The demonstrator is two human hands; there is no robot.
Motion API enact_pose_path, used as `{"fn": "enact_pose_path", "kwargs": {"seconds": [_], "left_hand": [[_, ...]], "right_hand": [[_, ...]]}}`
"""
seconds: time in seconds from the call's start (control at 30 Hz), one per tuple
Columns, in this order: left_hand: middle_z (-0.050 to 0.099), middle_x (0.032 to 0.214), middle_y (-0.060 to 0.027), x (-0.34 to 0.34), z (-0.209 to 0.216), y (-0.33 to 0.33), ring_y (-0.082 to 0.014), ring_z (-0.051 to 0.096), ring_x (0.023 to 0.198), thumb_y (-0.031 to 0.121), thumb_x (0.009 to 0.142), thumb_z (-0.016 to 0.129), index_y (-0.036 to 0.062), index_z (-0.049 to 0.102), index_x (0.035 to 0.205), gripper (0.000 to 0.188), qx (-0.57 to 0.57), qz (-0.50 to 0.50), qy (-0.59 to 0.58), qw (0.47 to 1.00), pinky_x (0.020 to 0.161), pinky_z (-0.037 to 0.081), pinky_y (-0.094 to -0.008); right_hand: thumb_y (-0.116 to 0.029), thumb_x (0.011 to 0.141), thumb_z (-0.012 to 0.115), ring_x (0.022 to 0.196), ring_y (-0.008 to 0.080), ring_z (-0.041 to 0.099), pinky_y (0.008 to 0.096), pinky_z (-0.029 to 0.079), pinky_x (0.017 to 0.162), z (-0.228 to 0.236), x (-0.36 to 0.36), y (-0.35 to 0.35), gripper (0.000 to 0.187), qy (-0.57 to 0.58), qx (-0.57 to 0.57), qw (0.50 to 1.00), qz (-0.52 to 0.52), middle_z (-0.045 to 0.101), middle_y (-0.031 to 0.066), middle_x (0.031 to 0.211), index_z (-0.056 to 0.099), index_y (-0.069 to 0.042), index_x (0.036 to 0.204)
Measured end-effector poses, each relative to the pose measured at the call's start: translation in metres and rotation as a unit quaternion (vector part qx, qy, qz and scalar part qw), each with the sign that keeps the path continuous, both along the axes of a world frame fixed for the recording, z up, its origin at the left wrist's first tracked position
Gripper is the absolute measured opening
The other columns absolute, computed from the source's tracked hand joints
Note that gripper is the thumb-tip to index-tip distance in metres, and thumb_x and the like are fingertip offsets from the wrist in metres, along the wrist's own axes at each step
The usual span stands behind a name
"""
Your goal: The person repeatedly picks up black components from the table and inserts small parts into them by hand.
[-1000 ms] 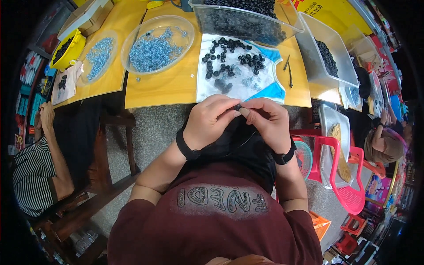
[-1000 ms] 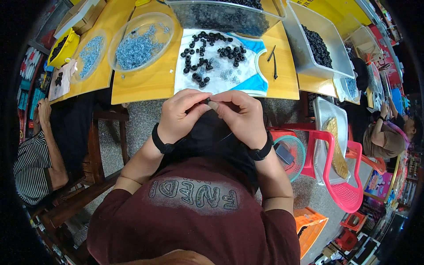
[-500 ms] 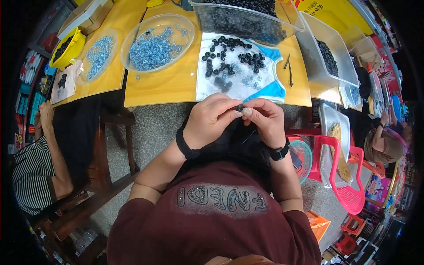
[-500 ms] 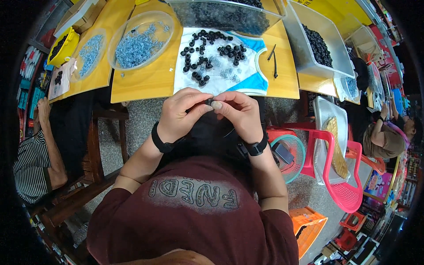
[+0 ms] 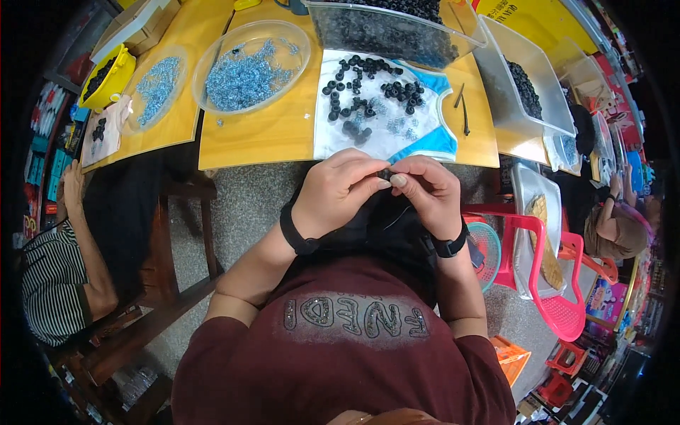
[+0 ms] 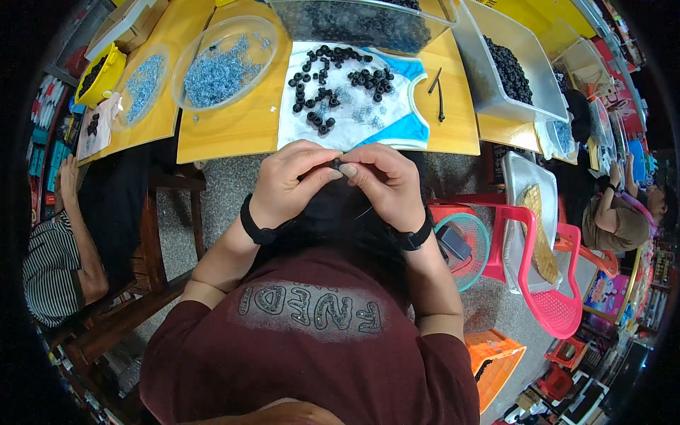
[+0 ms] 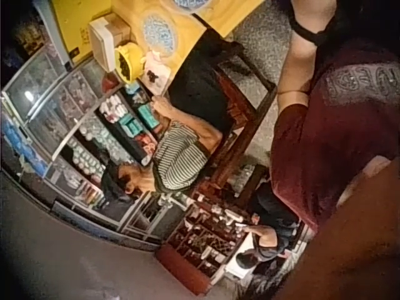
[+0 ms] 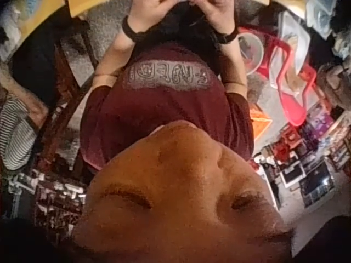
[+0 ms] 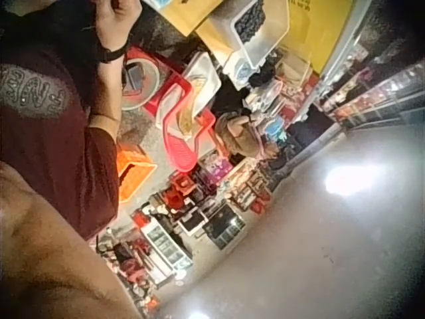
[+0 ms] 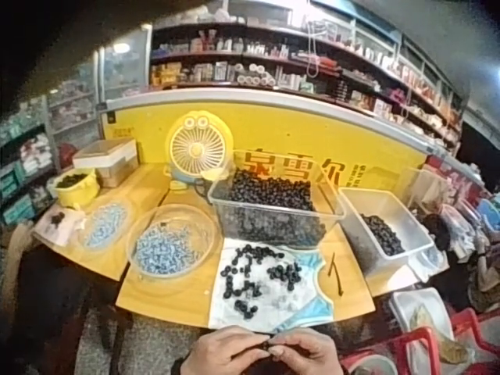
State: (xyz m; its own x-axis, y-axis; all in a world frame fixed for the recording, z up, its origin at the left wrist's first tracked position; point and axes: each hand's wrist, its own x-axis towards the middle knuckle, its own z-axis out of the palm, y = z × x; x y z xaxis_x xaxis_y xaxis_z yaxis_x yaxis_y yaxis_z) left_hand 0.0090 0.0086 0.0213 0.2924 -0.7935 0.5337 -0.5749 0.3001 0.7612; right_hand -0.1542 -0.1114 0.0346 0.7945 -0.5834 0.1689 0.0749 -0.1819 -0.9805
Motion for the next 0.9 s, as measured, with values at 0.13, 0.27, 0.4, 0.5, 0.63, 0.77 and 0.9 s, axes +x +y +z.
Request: {"fn": "enact_pose_path", "kwargs": {"seconds": [0.13,0.27,0.4,0.5,0.63,0.77,0.9], "left_hand": [[0.071,0.094,-0.0121,0.000,0.000,0.001,-0.0255,0.069,0.083,0.007,0.079,0.078,0.0025,0.073,0.103,0.025,-0.001,-0.002,-0.006,1.000,0.072,0.055,-0.0321],[0.071,0.093,-0.0116,-0.001,0.002,0.001,-0.0249,0.069,0.081,0.007,0.079,0.078,0.0028,0.073,0.104,0.026,-0.010,-0.006,-0.009,1.000,0.071,0.055,-0.0321],[0.068,0.089,-0.0098,-0.003,0.006,0.001,-0.0244,0.066,0.076,0.007,0.078,0.078,0.0038,0.073,0.103,0.026,-0.001,-0.024,0.003,1.000,0.068,0.054,-0.0320],[0.066,0.088,-0.0092,-0.005,0.002,0.000,-0.0243,0.065,0.075,0.007,0.079,0.078,0.0039,0.073,0.102,0.024,-0.008,-0.040,0.003,0.999,0.067,0.053,-0.0317],[0.064,0.088,-0.0091,-0.013,0.001,-0.002,-0.0261,0.065,0.077,0.012,0.083,0.074,0.0063,0.072,0.098,0.016,-0.007,-0.061,-0.015,0.998,0.067,0.053,-0.0330],[0.063,0.088,-0.0092,-0.013,0.002,-0.001,-0.0270,0.064,0.078,0.013,0.084,0.073,0.0058,0.070,0.096,0.014,0.015,-0.071,-0.007,0.997,0.068,0.053,-0.0335],[0.062,0.090,-0.0090,-0.008,0.003,0.001,-0.0285,0.064,0.080,0.010,0.085,0.069,0.0070,0.067,0.103,0.018,0.038,-0.053,-0.043,0.997,0.067,0.053,-0.0349]], "right_hand": [[-0.004,0.092,0.069,0.076,0.0104,0.063,0.0227,0.050,0.068,0.000,0.000,-0.001,0.011,-0.001,-0.005,1.000,0.006,0.067,0.0049,0.093,0.070,0.001,0.102],[-0.004,0.091,0.070,0.076,0.0121,0.065,0.0250,0.053,0.070,-0.011,-0.004,-0.009,0.017,-0.019,0.222,0.973,0.052,0.068,0.0064,0.091,0.067,0.001,0.106],[-0.008,0.090,0.071,0.075,0.0138,0.066,0.0266,0.055,0.069,-0.017,-0.005,-0.013,0.022,-0.018,0.295,0.951,0.091,0.069,0.0088,0.090,0.066,0.003,0.108],[-0.016,0.089,0.071,0.065,0.0149,0.064,0.0265,0.052,0.060,-0.019,-0.004,-0.007,0.026,-0.005,0.389,0.916,0.102,0.068,0.0087,0.081,0.066,0.004,0.104],[-0.023,0.088,0.072,0.054,0.0118,0.054,0.0236,0.039,0.048,-0.025,0.000,-0.002,0.025,-0.001,0.396,0.908,0.137,0.062,0.0038,0.072,0.068,0.001,0.095],[-0.024,0.089,0.072,0.054,0.0113,0.054,0.0236,0.038,0.048,-0.023,-0.002,-0.003,0.026,0.008,0.403,0.905,0.133,0.062,0.0032,0.072,0.069,0.001,0.096],[-0.027,0.089,0.074,0.057,0.0084,0.053,0.0219,0.040,0.050,-0.010,0.003,-0.001,0.030,0.065,0.353,0.930,0.083,0.064,0.0027,0.075,0.070,0.001,0.098]]}}
